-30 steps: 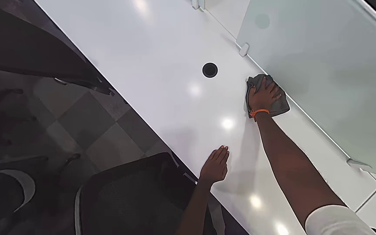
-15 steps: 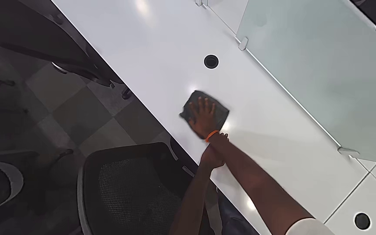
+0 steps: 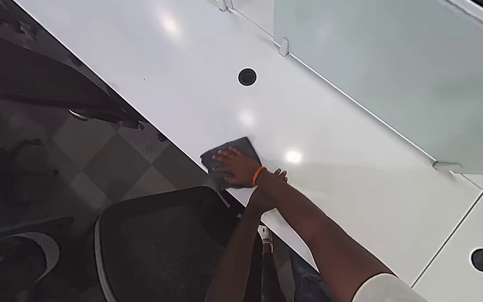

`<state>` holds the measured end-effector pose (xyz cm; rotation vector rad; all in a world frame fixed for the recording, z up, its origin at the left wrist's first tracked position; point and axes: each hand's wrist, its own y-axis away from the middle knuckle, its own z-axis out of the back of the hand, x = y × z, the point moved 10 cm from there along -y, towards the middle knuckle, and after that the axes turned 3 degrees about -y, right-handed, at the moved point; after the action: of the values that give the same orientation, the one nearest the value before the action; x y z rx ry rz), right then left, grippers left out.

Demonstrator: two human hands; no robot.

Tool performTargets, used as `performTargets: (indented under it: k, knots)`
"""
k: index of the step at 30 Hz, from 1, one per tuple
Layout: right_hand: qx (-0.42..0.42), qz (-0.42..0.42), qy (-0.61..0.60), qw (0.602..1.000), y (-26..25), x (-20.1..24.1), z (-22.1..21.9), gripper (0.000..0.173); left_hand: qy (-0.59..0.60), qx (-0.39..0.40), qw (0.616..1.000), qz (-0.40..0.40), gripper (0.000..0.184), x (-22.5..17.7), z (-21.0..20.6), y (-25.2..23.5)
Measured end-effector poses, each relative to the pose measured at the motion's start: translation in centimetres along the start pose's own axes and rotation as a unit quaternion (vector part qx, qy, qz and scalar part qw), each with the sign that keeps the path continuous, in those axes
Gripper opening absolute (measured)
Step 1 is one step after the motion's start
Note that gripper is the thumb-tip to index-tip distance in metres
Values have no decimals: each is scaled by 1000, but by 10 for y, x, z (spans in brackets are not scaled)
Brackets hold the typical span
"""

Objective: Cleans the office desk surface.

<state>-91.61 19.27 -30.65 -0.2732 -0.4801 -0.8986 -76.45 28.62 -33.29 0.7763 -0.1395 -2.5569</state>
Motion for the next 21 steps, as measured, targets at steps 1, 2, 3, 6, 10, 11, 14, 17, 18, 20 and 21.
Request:
performTargets:
  k: [1, 2, 3, 6, 10, 11, 14, 17, 18, 20, 21]
  knots:
    - [-30, -42, 6, 999, 6, -26, 18, 53, -4, -10, 1000, 16, 58, 0, 8, 4]
    - [-57, -91, 13, 994, 16, -55, 36, 54, -46, -56, 997, -12, 50, -6, 17, 7]
    - [-89, -143, 24, 985, 34, -84, 53, 54, -79, -93, 991, -45, 47, -11, 18, 6]
    - [-154, -286, 54, 944, 112, -149, 91, 56, -95, -89, 989, -72, 49, -8, 9, 0]
    - [-201, -429, 94, 876, 255, -173, 123, 58, -134, -86, 986, -49, 47, -11, 9, -1]
    - [-213, -462, 103, 855, 298, -174, 127, 59, -145, -69, 986, -37, 49, -13, 9, -4]
    - [-236, -569, 118, 779, 430, -152, 123, 59, -146, 4, 989, 15, 55, -20, 8, -6]
    - [-246, -666, 118, 694, 541, -103, 100, 61, -117, 69, 989, 63, 58, -30, 15, 6]
    - [-242, -691, 117, 671, 568, -82, 87, 63, -101, 80, 989, 76, 56, -33, 17, 18]
    - [-252, -726, 117, 630, 603, -36, 62, 65, -65, 77, 990, 99, 50, -35, 32, 52]
    - [-264, -738, 115, 610, 611, -13, 50, 66, -54, 67, 991, 105, 47, -36, 46, 73]
